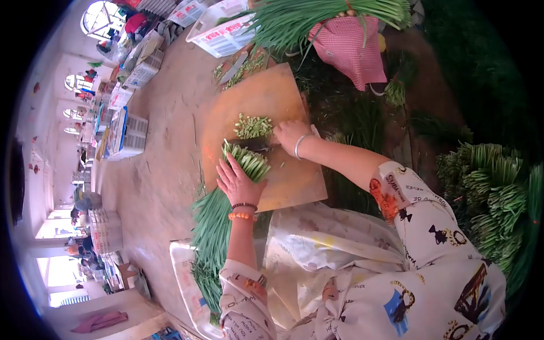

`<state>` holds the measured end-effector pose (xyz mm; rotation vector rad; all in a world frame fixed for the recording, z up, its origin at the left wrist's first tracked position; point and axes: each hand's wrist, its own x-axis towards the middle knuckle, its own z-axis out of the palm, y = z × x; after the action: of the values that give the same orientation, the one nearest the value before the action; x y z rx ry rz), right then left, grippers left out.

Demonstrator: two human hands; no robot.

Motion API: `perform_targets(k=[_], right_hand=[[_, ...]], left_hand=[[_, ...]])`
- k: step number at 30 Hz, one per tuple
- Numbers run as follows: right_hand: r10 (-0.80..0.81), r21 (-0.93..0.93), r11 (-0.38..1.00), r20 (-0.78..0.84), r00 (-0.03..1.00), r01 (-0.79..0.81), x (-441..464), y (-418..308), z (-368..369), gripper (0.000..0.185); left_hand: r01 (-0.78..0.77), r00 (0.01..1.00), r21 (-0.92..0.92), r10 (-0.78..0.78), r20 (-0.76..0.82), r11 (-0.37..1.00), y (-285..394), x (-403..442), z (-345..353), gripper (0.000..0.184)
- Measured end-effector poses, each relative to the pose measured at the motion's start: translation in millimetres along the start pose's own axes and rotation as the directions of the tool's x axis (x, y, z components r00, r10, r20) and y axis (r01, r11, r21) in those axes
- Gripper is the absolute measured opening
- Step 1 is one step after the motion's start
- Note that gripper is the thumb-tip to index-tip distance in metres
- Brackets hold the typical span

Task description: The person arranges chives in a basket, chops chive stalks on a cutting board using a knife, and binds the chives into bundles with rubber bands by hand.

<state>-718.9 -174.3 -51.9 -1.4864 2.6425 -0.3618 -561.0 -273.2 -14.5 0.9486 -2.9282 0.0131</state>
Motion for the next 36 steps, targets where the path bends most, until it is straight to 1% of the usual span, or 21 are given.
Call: perform_targets(k=[2, 3, 4, 5, 6, 7, 8, 9, 11, 12, 14, 15, 17, 20, 24, 26, 30, 32, 33, 35, 36], right_hand=[[-0.015, 0.001, 1.0, 0.026, 1.0, 0.015, 3, 5, 5, 0.025], [-0.067, -0.018, 0.998, 0.022, 0.997, 0.068, 3, 4, 0, 0.025], [-0.123, -0.037, 0.992, 0.019, 0.992, 0.124, 2, 1, -4, 0.024], [-0.043, 0.117, 0.993, 0.091, 0.995, 0.032, -2, 3, -11, 0.025], [-0.048, 0.125, 0.992, 0.088, 0.995, 0.037, -8, 4, -13, 0.025], [0.037, 0.215, 0.976, 0.025, 0.999, -0.042, -17, 8, -12, 0.025], [0.127, 0.303, 0.946, -0.028, 0.991, -0.113, -26, 13, -12, 0.025], [0.121, 0.302, 0.947, -0.024, 0.992, -0.108, -35, 18, -14, 0.025], [0.199, 0.459, 0.857, 0.122, 0.973, -0.232, -53, 21, -22, 0.029], [0.196, 0.461, 0.856, 0.132, 0.972, -0.236, -61, 17, -41, 0.029], [0.184, 0.592, 0.64, 0.501, 0.845, -0.49, -71, 8, -80, 0.034], [0.182, 0.593, 0.639, 0.504, 0.845, -0.491, -75, 6, -75, 0.034], [0.088, 0.502, 0.846, 0.195, 0.977, -0.177, -84, 3, -63, 0.032], [0.025, 0.538, 0.837, 0.14, 0.99, -0.098, -94, -14, -60, 0.027], [0.021, 0.346, 0.936, 0.114, 0.993, -0.06, -97, -24, -59, 0.025], [0.033, 0.308, 0.948, 0.142, 0.989, -0.076, -96, -27, -56, 0.025], [0.063, 0.272, 0.956, 0.189, 0.98, -0.114, -90, -33, -52, 0.025], [0.056, 0.262, 0.957, 0.263, 0.963, -0.127, -86, -34, -58, 0.024], [0.052, 0.256, 0.956, 0.334, 0.941, -0.143, -83, -34, -61, 0.023], [0.06, 0.264, 0.947, 0.411, 0.909, -0.182, -75, -32, -64, 0.022], [0.06, 0.272, 0.938, 0.485, 0.872, -0.216, -72, -31, -64, 0.021]], left_hand=[[0.051, 0.998, -0.012, -0.052, -0.03, 0.999, 2, 12, 4, 0.115], [-0.045, 0.99, -0.052, 0.038, -0.136, 0.998, -4, 19, 4, 0.116], [-0.05, 0.99, -0.041, 0.044, -0.136, 0.998, -10, 23, 5, 0.116], [-0.009, 0.998, -0.12, 0.002, -0.06, 0.993, -16, 28, 5, 0.114], [0.041, 0.999, -0.197, -0.038, 0.02, 0.98, -21, 32, 4, 0.113], [0.045, 0.999, -0.188, -0.042, 0.022, 0.981, -27, 38, 1, 0.113], [0.061, 0.992, -0.154, -0.043, 0.118, 0.986, -31, 46, -1, 0.112], [0.078, 0.976, -0.124, -0.05, 0.214, 0.989, -35, 54, -2, 0.112], [0.124, 0.922, -0.077, -0.087, 0.377, 0.989, -36, 66, -8, 0.107], [0.13, 0.918, -0.075, -0.091, 0.387, 0.989, -38, 64, -2, 0.107], [0.005, 0.986, 0.046, -0.012, 0.166, 0.999, -43, 63, 10, 0.1], [0.006, 0.986, 0.048, -0.014, 0.169, 0.999, -41, 65, 4, 0.1], [0.163, 0.887, -0.129, -0.088, 0.453, 0.978, -36, 71, -9, 0.101], [0.114, 0.916, -0.15, -0.046, 0.398, 0.982, -36, 73, -9, 0.099], [0.122, 0.911, -0.203, -0.029, 0.411, 0.972, -41, 81, -6, 0.096], [0.163, 0.849, -0.113, -0.081, 0.522, 0.98, -39, 86, -8, 0.093], [0.139, 0.877, -0.017, -0.115, 0.466, 0.99, -36, 77, -5, 0.093], [-0.013, 0.986, 0.166, -0.015, 0.168, 0.986, -40, 69, 10, 0.09], [-0.014, 0.985, 0.163, -0.014, 0.17, 0.987, -40, 71, 6, 0.09], [0.04, 0.931, -0.102, 0.0, 0.364, 0.994, -40, 76, -2, 0.084], [0.04, 0.931, -0.105, 0.002, 0.366, 0.994, -38, 74, -7, 0.084]])
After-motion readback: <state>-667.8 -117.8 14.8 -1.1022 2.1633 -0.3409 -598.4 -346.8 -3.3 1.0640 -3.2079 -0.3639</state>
